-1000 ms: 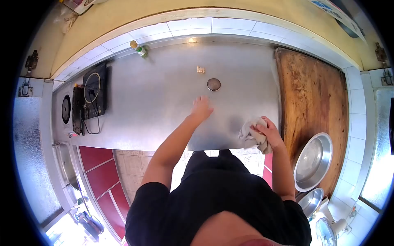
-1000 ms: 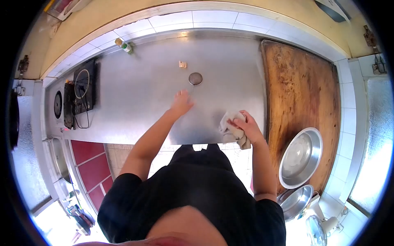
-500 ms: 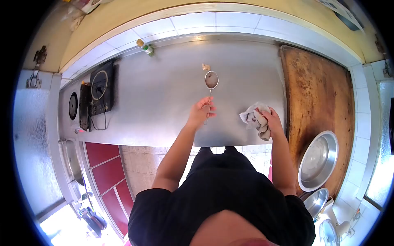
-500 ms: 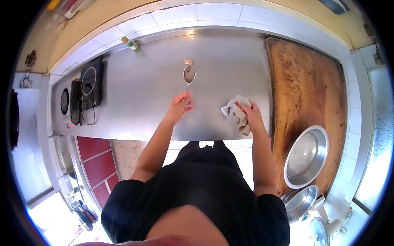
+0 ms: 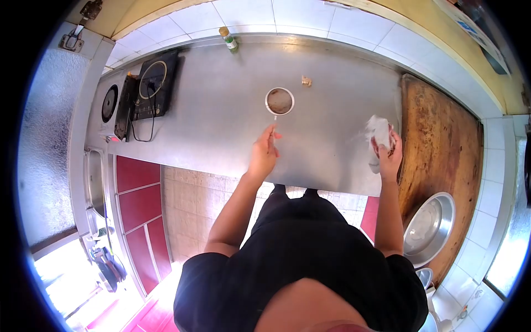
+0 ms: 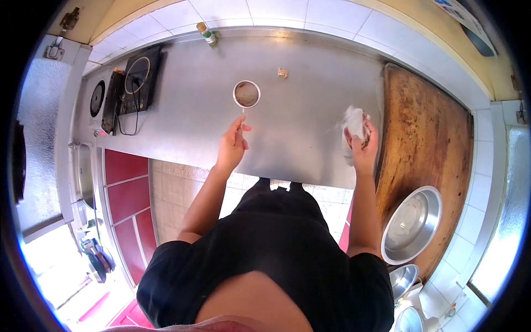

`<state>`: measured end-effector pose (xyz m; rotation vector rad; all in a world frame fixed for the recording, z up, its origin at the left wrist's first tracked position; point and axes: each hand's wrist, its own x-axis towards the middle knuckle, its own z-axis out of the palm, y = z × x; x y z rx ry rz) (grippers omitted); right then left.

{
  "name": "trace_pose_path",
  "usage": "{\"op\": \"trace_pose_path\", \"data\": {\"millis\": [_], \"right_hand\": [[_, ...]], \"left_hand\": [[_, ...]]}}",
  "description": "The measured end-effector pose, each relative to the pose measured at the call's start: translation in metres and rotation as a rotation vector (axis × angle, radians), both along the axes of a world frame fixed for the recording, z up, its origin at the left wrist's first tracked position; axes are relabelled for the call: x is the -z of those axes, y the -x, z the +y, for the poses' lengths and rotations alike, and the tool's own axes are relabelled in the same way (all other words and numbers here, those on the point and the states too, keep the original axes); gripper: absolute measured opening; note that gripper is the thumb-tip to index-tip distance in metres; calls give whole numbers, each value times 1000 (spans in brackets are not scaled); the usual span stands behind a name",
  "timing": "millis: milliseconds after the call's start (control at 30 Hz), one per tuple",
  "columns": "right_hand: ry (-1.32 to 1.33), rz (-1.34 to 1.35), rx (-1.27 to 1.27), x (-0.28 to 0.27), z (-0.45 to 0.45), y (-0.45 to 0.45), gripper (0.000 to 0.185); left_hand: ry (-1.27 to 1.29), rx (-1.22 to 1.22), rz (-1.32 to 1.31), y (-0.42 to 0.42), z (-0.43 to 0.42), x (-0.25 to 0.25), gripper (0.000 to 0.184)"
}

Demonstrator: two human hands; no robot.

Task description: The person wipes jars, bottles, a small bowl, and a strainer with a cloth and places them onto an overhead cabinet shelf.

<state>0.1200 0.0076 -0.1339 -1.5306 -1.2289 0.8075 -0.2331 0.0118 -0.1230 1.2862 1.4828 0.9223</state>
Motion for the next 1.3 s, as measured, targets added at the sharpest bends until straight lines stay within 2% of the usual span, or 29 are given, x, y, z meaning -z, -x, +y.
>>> {"op": "trace_pose_path", "data": {"millis": [67, 100, 267, 333, 433, 467, 533, 600, 633, 700, 767, 800, 867, 933, 967, 1067, 1200, 1300], "right_hand": [[14, -663, -228, 8, 0, -17, 53], [85, -790, -323, 55, 0, -37, 65], [106, -893, -98, 160, 13, -12, 71], [127, -974, 72, 169, 33, 14, 68], [-12, -929, -1, 172, 74, 77, 57], [26, -791, -51, 177, 95, 106, 53], [-3, -740, -105, 194, 110, 176, 53], [-83, -811, -170, 175, 110, 257, 60], [-104, -800, -228, 156, 94, 288, 61], [-41, -777, -456, 138, 71, 331, 59], [-97, -331, -535, 135, 41, 369, 46], [-35, -234, -732, 147, 31, 374, 40], [-443, -468, -1275, 148, 26, 363, 26], [-84, -226, -1289, 118, 23, 354, 25], [100, -101, -1281, 99, 20, 347, 24], [12, -50, -1138, 69, 30, 315, 30], [-94, -85, -865, 39, 39, 252, 31], [89, 123, -714, 21, 37, 210, 30]], "left_hand": [[8, -56, 44, 15, -10, 8, 29], [31, -67, 21, 21, -13, 10, 29], [178, -102, -90, 43, -24, 7, 29], [205, -117, -123, 51, -28, 5, 30], [228, -126, -153, 61, -30, -8, 31], [232, -127, -161, 63, -31, -14, 32], [178, -114, -131, 71, -35, -30, 32], [95, -101, -28, 89, -42, -44, 32], [132, -113, -2, 95, -42, -68, 32], [58, -135, -99, 109, -48, -94, 30], [-192, -133, 1, 121, -38, -129, 27], [-305, -129, 43, 122, -37, -149, 25], [-488, -133, 286, 129, -14, -199, 25], [-795, -118, 648, 142, 22, -240, 26], [-861, -121, 688, 141, 41, -264, 27], [-942, -105, 849, 140, 90, -312, 26], [-846, 84, 947, 155, 141, -336, 30], [-826, 165, 904, 162, 164, -337, 29]]}}
